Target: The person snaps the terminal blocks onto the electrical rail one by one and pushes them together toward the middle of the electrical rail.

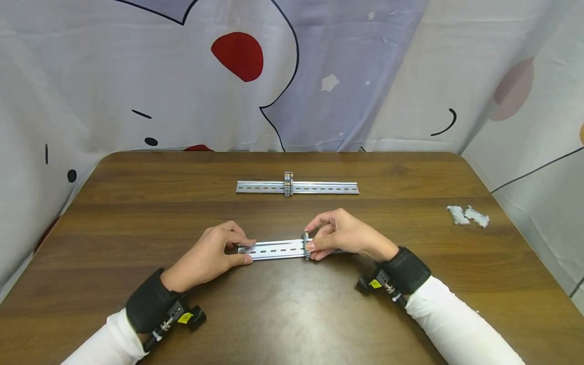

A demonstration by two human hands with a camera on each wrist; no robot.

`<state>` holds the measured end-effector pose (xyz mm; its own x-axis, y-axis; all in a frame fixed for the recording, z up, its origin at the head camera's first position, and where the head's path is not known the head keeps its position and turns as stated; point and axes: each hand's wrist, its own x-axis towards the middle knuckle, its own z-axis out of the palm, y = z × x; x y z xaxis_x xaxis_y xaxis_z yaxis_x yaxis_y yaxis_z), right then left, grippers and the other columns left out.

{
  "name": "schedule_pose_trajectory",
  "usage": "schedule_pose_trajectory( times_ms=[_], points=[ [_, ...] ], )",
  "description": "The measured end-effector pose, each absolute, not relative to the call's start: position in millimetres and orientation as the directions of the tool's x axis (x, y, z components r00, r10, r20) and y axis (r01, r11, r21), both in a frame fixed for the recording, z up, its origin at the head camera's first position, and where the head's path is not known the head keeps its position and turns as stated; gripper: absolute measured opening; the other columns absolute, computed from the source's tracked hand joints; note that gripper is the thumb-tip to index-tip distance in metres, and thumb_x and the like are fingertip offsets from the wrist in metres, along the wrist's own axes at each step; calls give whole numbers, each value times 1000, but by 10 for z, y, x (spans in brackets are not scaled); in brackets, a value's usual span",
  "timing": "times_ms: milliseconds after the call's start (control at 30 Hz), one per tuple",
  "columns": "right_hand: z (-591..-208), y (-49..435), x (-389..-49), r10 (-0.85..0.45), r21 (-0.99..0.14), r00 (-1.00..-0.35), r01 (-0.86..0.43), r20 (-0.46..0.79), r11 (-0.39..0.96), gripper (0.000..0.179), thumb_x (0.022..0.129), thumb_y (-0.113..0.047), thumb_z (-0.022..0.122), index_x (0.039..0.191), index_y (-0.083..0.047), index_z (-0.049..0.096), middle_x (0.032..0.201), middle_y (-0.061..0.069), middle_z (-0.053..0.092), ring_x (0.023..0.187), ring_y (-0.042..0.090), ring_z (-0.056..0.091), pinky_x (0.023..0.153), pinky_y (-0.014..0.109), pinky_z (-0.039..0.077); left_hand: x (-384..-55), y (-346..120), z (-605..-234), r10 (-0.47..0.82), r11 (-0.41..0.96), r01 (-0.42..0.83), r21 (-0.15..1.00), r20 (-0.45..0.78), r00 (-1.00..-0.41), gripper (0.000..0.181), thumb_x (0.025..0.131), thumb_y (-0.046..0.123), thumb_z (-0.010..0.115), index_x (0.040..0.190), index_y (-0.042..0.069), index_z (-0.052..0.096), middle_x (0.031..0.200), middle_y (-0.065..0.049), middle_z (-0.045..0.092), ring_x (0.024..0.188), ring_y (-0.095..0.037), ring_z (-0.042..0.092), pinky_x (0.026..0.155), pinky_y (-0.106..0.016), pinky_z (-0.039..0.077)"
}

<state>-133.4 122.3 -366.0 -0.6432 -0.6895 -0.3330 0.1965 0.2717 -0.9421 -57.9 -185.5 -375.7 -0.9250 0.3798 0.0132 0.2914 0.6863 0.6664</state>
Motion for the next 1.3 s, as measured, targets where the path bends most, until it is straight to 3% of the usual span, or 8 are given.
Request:
schedule_pose_trajectory(
  times_ms=[267,733,1067,1300],
  points=[
    [-3671,1188,-1315,-681,-939,-649,193,-340,284,45,83,-6,77,121,6,56,88,22,71,75,31,71,74,44,56,-571,-1858,-3743,373,691,286,664,11,-928,31,82,20,79,113,15,75,99,3,60,83,-13,54,72,-29,45],
    [-3526,1462,-1405,-688,-902,-633,38,-355,430,39,88,-21,74,118,2,64,97,19,72,80,34,70,72,42,57,-576,-1857,-3736,373,688,273,672,-5,-928,33,83,22,79,115,16,74,99,3,59,81,-13,52,69,-27,44],
    [-3409,1699,-1525,-629,-822,-680,-68,-377,566,34,91,-30,71,112,-3,67,88,15,73,75,31,70,66,43,57,-566,-1868,-3745,363,687,270,675,3,-932,32,82,22,80,113,16,75,98,4,59,80,-14,51,69,-26,43],
    [-3390,1865,-1596,-537,-690,-753,-156,-380,707,30,91,-34,70,107,-9,69,74,8,70,64,23,66,58,40,54,-569,-1861,-3744,366,684,275,676,8,-930,32,82,21,80,113,15,75,98,4,59,80,-14,51,69,-26,43]
  ],
)
